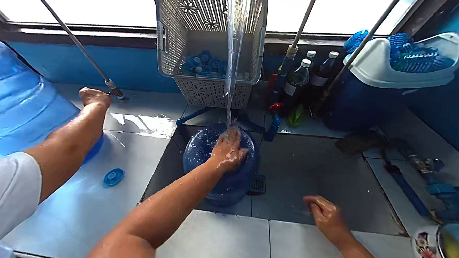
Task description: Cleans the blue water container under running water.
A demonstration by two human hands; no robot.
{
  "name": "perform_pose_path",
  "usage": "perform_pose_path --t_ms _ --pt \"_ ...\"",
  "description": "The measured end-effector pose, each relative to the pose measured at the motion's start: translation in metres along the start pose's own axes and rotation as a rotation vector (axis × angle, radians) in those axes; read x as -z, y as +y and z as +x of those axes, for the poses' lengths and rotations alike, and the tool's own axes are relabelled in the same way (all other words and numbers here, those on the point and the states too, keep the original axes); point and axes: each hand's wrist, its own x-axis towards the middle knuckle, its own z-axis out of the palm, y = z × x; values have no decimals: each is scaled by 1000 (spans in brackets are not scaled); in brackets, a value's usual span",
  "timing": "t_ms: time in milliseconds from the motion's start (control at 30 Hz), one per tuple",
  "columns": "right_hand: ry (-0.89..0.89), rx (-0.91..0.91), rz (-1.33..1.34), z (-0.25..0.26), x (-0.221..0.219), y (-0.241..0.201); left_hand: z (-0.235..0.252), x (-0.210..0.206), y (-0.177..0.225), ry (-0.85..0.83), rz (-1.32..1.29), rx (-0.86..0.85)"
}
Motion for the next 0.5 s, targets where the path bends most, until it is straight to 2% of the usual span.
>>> perform_pose_path --t_ms 67,167,200,267,300,400,433,500 --pt "22 -49 -251 -38 11 35 1 -5 -10 71 43 -130" --pt "80 -48 -438 -59 8 53 7 4 -19 56 63 82" --pt "86 -63 -441 -57 8 51 3 4 -13 37 67 77" --pt "95 -80 -449 -52 7 47 -5 -3 -9 28 100 -89" --pt "85 -87 -451 -51 8 46 -3 -5 -14 47 97 -115" --pt "70 -91 -453 -52 6 47 1 5 -25 80 33 129" --pt "84 -83 -451 -52 6 48 -5 6 -19 71 31 129" --pt "96 -80 -453 -50 6 48 -20 -5 -10 77 78 -103"
